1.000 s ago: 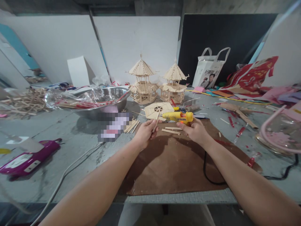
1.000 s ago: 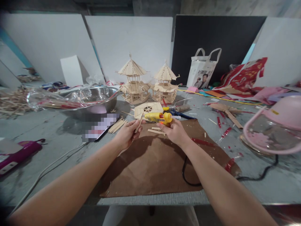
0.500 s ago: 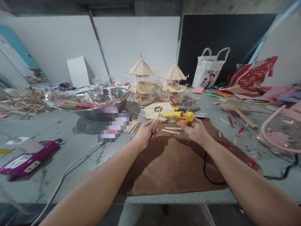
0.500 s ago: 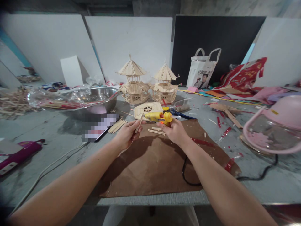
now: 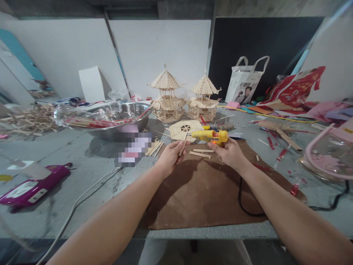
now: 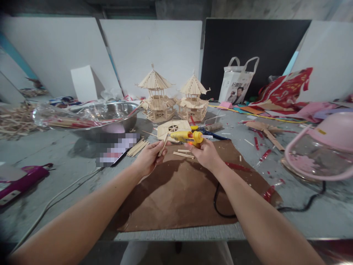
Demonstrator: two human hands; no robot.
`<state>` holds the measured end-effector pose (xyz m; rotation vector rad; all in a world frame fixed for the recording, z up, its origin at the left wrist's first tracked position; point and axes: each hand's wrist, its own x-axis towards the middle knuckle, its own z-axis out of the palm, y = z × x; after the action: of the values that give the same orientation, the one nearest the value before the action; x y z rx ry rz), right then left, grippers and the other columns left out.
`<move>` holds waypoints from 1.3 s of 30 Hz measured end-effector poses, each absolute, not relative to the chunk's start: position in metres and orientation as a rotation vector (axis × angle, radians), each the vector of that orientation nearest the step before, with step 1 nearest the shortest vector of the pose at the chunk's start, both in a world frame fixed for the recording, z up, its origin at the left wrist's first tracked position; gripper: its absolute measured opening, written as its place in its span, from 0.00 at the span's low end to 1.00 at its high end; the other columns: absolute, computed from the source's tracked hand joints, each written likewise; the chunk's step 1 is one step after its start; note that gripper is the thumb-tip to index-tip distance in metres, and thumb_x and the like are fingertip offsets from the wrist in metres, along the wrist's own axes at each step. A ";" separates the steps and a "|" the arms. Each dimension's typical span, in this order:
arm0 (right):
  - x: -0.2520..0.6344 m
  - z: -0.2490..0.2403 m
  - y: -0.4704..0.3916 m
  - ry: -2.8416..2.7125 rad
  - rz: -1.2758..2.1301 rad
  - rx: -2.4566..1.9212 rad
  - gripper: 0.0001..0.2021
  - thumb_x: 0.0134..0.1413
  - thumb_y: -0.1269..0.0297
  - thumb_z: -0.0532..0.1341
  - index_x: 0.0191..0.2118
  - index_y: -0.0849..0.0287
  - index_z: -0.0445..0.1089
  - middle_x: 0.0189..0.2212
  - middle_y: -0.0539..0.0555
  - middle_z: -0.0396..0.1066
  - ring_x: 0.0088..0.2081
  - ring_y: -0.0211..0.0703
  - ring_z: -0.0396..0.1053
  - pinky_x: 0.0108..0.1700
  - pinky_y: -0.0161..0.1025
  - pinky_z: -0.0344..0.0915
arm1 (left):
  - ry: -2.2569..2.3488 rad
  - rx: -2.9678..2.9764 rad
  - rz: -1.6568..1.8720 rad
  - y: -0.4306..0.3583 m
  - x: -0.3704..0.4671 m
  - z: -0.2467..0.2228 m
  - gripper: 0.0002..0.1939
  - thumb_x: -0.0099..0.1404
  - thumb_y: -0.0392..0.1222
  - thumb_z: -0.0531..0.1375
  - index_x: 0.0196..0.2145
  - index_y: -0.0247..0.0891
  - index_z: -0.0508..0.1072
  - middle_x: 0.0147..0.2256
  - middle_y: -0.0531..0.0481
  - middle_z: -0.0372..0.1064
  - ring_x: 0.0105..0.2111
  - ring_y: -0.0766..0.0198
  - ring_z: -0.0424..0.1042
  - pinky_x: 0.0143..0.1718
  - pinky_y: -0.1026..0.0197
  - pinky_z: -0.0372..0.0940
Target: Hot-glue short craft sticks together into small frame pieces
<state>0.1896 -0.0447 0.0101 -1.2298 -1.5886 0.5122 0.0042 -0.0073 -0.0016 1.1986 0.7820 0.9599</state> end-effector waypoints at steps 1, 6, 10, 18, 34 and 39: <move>0.190 0.010 -0.045 -1.590 0.502 -1.238 0.12 0.42 0.57 0.56 0.27 0.61 0.65 0.14 0.48 0.59 0.20 0.37 0.60 0.19 0.32 0.54 | 0.781 1.201 0.960 -0.007 0.004 -0.002 0.17 0.53 0.50 0.52 0.35 0.34 0.65 0.17 0.57 0.53 0.11 0.79 0.48 0.11 0.71 0.40; 0.191 0.007 -0.044 -1.592 0.465 -1.265 0.13 0.42 0.55 0.55 0.27 0.62 0.65 0.12 0.47 0.57 0.19 0.36 0.58 0.19 0.32 0.54 | 0.779 1.196 0.957 -0.008 0.004 -0.001 0.18 0.52 0.50 0.53 0.35 0.34 0.65 0.17 0.57 0.54 0.11 0.79 0.48 0.11 0.71 0.40; 0.192 0.006 -0.042 -1.593 0.464 -1.248 0.13 0.42 0.55 0.55 0.27 0.61 0.64 0.11 0.46 0.55 0.17 0.35 0.57 0.19 0.32 0.53 | 0.778 1.201 0.952 -0.008 0.004 -0.001 0.18 0.52 0.50 0.53 0.35 0.34 0.65 0.18 0.57 0.54 0.11 0.79 0.48 0.11 0.71 0.41; 0.193 0.006 -0.041 -1.534 0.491 -1.259 0.14 0.40 0.54 0.56 0.25 0.62 0.64 0.10 0.45 0.55 0.15 0.32 0.54 0.18 0.32 0.53 | 0.789 1.217 0.941 -0.009 0.005 0.000 0.17 0.52 0.49 0.53 0.35 0.34 0.65 0.17 0.57 0.54 0.11 0.78 0.48 0.11 0.71 0.41; 0.253 -0.022 -0.002 -0.727 0.997 -1.464 0.10 0.40 0.60 0.59 0.26 0.61 0.60 0.11 0.45 0.60 0.12 0.31 0.59 0.15 0.30 0.60 | 0.820 1.288 0.822 -0.017 0.010 0.004 0.16 0.53 0.49 0.53 0.34 0.33 0.65 0.18 0.57 0.54 0.11 0.79 0.47 0.11 0.72 0.41; 0.258 -0.032 0.001 -0.809 1.042 -1.573 0.11 0.38 0.60 0.60 0.26 0.64 0.63 0.13 0.52 0.65 0.14 0.35 0.62 0.16 0.33 0.59 | 0.823 1.307 0.778 -0.021 0.012 0.006 0.16 0.53 0.49 0.52 0.34 0.34 0.64 0.18 0.57 0.53 0.12 0.78 0.48 0.11 0.72 0.42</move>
<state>0.2584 0.0014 -0.0320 -1.5732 -0.8088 1.0416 0.0120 -0.0209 0.0059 1.3074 0.8226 0.7783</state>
